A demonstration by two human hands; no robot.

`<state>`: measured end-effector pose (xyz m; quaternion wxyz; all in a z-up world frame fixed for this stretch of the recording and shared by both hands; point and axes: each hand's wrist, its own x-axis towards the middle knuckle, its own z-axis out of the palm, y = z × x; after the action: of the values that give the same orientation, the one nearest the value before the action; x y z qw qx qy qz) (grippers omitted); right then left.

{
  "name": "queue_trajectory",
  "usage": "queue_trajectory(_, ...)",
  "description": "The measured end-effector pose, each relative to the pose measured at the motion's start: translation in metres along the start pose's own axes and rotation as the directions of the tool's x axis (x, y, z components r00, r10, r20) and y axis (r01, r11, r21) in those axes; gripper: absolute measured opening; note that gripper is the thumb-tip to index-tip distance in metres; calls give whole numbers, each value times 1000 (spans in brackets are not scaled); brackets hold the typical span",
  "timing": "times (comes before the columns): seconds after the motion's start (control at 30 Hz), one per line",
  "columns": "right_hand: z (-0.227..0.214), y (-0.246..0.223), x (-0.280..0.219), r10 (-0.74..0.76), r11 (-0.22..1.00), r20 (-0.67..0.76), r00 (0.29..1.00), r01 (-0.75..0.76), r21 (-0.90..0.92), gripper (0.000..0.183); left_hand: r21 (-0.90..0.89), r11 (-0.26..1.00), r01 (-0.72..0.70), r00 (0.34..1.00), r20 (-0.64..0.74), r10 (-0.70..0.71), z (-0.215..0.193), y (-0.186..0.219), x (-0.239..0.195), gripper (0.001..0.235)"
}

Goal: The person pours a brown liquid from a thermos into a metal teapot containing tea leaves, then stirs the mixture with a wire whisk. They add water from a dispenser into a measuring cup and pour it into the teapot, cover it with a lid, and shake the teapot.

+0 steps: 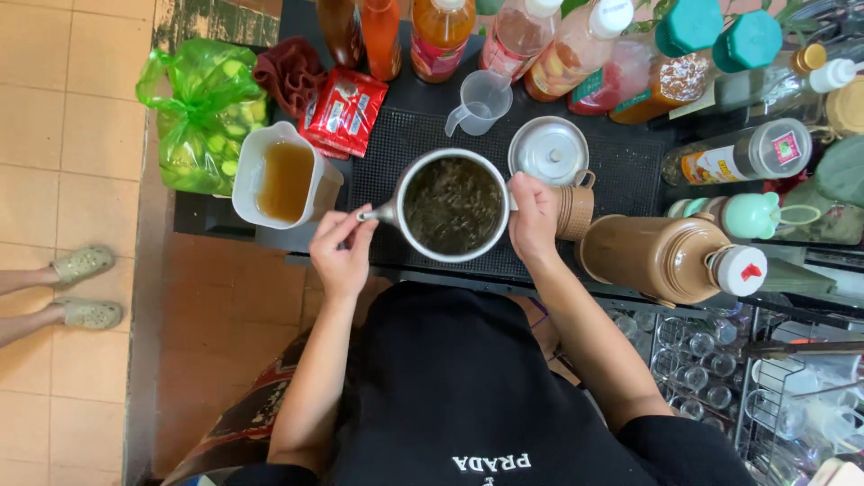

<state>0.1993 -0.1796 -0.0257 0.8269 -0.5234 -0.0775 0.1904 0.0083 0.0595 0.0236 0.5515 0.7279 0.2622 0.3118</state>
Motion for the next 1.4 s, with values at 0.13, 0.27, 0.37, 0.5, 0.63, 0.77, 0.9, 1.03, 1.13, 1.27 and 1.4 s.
queue_trajectory(0.13,-1,-11,-3,45,998,-16,999,-44,44,30,46,998,-34,999,9,34,7,10,-4,24)
queue_trajectory(0.27,6,-12,-4,86,996,-58,995,-83,42,31,18,1000,-17,999,50,16,3,9,1,26)
queue_trajectory(0.37,8,-6,-3,55,998,-44,998,-55,-12,32,32,999,-9,998,65,7,-2,3,4,26)
queue_trajectory(0.5,6,-3,-9,50,997,-13,999,-50,-51,33,32,999,0,997,79,-2,-6,-1,-2,26)
queue_trajectory(0.63,-14,3,-15,62,998,-45,997,-63,-25,34,28,999,-41,994,103,38,4,5,-5,25)
queue_trajectory(0.77,-19,8,-11,44,999,-113,993,-47,-26,33,0,1000,20,993,115,-20,12,0,-4,25)
queue_trajectory(0.9,-17,9,-7,20,993,-112,994,-33,-117,33,22,999,47,994,95,-49,12,-7,-7,26)
queue_trajectory(1.03,-16,11,-3,20,988,-64,998,-30,-154,36,14,999,50,994,100,-51,8,-7,-10,26)
queue_trajectory(1.13,-12,16,0,31,987,-57,998,-40,-158,37,34,999,19,996,84,-22,7,-9,-10,26)
queue_trajectory(1.27,-1,28,2,50,991,-89,995,-61,-120,38,37,998,58,997,47,-60,3,-10,-6,26)
queue_trajectory(1.4,4,35,5,25,955,-101,995,-54,-292,42,62,994,94,995,20,-95,4,-21,-5,26)
